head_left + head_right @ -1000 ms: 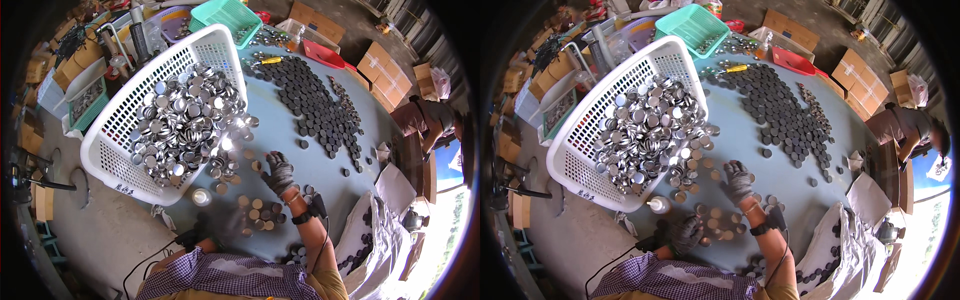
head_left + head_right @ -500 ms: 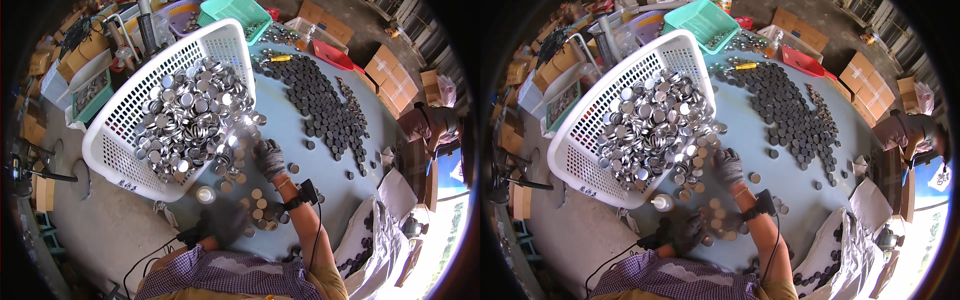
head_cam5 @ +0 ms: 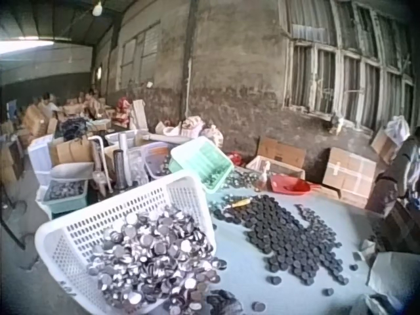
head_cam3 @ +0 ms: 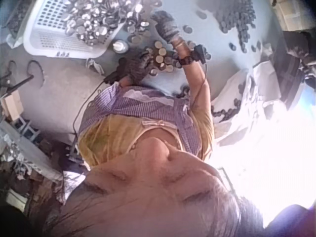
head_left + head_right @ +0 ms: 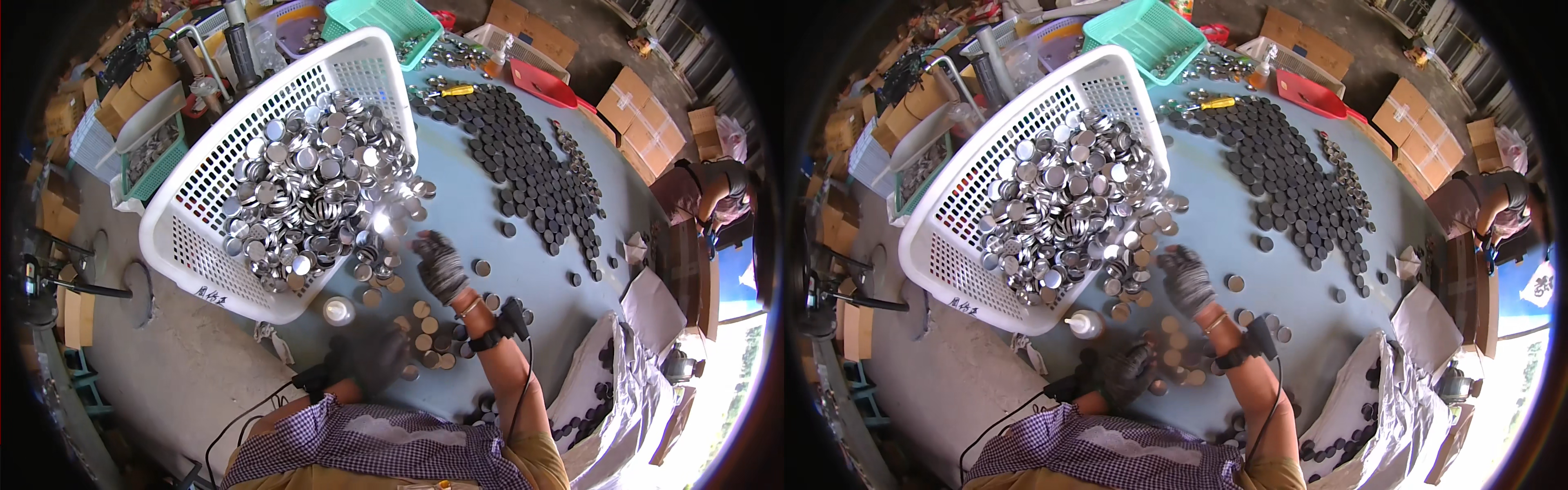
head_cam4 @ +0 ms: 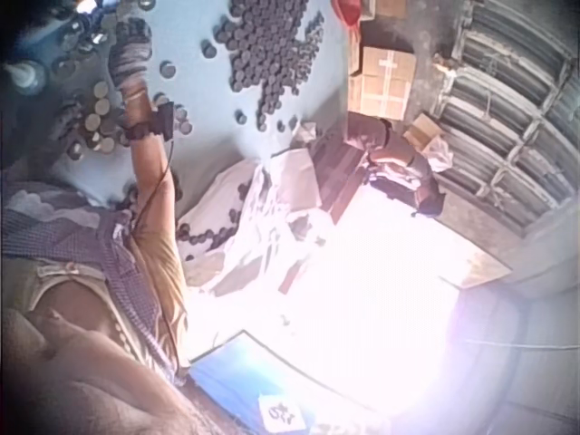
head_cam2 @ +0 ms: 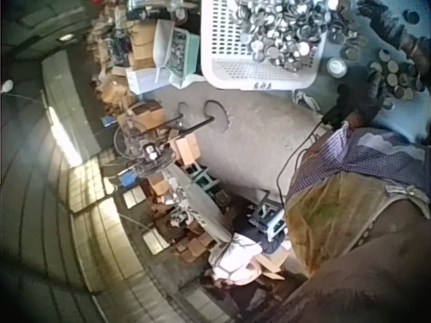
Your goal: Manually assembling small circular plastic or metal components at a workbench.
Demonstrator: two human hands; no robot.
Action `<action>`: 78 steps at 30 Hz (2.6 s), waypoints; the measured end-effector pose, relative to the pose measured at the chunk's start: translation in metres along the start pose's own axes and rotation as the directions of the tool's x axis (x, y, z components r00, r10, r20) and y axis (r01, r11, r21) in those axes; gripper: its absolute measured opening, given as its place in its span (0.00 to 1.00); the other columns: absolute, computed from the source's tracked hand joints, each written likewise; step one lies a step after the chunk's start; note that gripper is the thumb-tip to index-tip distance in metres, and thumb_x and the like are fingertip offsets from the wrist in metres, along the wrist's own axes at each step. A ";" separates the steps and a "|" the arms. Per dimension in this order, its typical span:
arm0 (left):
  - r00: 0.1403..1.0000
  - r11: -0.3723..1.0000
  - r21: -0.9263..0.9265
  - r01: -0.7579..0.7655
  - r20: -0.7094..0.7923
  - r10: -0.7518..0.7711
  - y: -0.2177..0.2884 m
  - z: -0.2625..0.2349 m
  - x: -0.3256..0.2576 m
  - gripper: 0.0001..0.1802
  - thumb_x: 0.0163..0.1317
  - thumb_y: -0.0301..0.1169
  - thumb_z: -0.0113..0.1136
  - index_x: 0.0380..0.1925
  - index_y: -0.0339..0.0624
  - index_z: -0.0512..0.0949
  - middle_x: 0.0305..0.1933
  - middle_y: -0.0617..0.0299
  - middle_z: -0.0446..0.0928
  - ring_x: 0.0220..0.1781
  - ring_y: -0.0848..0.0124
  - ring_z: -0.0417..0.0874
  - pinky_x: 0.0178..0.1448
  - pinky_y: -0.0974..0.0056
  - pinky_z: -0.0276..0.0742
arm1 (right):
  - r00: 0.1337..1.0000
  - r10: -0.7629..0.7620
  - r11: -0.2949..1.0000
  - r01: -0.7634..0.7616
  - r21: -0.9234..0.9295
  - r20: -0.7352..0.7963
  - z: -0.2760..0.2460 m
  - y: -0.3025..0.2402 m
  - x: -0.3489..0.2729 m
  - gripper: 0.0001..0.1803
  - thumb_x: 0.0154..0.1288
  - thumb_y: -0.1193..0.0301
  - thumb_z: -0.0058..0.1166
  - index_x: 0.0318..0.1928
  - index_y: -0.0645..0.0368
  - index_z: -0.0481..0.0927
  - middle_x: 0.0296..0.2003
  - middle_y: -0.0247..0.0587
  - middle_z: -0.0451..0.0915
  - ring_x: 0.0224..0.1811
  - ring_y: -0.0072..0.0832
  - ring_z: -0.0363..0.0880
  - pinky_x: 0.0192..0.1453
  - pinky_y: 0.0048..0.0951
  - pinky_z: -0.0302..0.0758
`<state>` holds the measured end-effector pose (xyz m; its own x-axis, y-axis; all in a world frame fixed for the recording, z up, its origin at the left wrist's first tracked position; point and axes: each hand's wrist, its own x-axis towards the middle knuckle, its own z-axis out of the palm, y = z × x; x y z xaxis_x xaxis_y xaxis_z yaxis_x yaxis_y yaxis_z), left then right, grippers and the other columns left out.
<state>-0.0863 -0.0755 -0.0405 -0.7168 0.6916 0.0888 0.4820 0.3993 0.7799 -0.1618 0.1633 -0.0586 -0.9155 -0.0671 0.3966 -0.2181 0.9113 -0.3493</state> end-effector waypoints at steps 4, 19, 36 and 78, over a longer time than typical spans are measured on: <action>1.000 1.000 0.029 -0.004 -0.012 0.005 -0.003 0.004 0.000 0.18 0.61 0.33 0.62 0.49 0.38 0.78 0.51 0.53 0.81 0.48 0.58 0.84 0.53 0.58 0.80 | 0.995 -0.077 0.997 0.078 -0.011 0.065 0.011 -0.011 0.003 0.20 0.48 0.75 0.56 0.46 0.49 0.81 0.40 0.38 0.82 0.52 0.41 0.77 0.57 0.42 0.73; 0.993 0.999 -0.025 -0.044 -0.108 0.041 -0.004 0.015 -0.003 0.16 0.61 0.28 0.60 0.49 0.38 0.78 0.47 0.53 0.81 0.45 0.58 0.85 0.51 0.59 0.81 | 0.996 0.025 1.000 -0.027 0.015 0.086 -0.013 -0.048 -0.029 0.21 0.51 0.74 0.55 0.49 0.55 0.80 0.41 0.39 0.81 0.56 0.40 0.75 0.61 0.42 0.69; 0.993 0.998 -0.048 -0.041 -0.112 0.036 -0.014 0.022 -0.007 0.14 0.57 0.23 0.63 0.44 0.38 0.77 0.43 0.55 0.83 0.41 0.61 0.86 0.46 0.60 0.82 | 0.968 0.194 0.980 -0.198 0.008 0.162 -0.030 -0.063 -0.089 0.18 0.51 0.75 0.51 0.45 0.52 0.79 0.44 0.40 0.81 0.57 0.41 0.73 0.62 0.43 0.69; 0.978 0.967 -0.250 0.052 -0.185 -0.100 -0.016 0.029 -0.008 0.11 0.60 0.24 0.60 0.44 0.40 0.78 0.38 0.54 0.83 0.35 0.61 0.85 0.40 0.60 0.80 | 0.939 0.295 0.946 -0.313 -0.085 -0.176 -0.073 -0.042 -0.113 0.27 0.49 0.67 0.62 0.52 0.63 0.76 0.41 0.49 0.79 0.49 0.50 0.75 0.55 0.50 0.71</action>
<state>-0.0735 -0.0705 -0.0714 -0.8422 0.5250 0.1230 0.3028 0.2718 0.9135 -0.0243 0.1618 -0.0272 -0.8648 0.2772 0.4186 0.1090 0.9175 -0.3824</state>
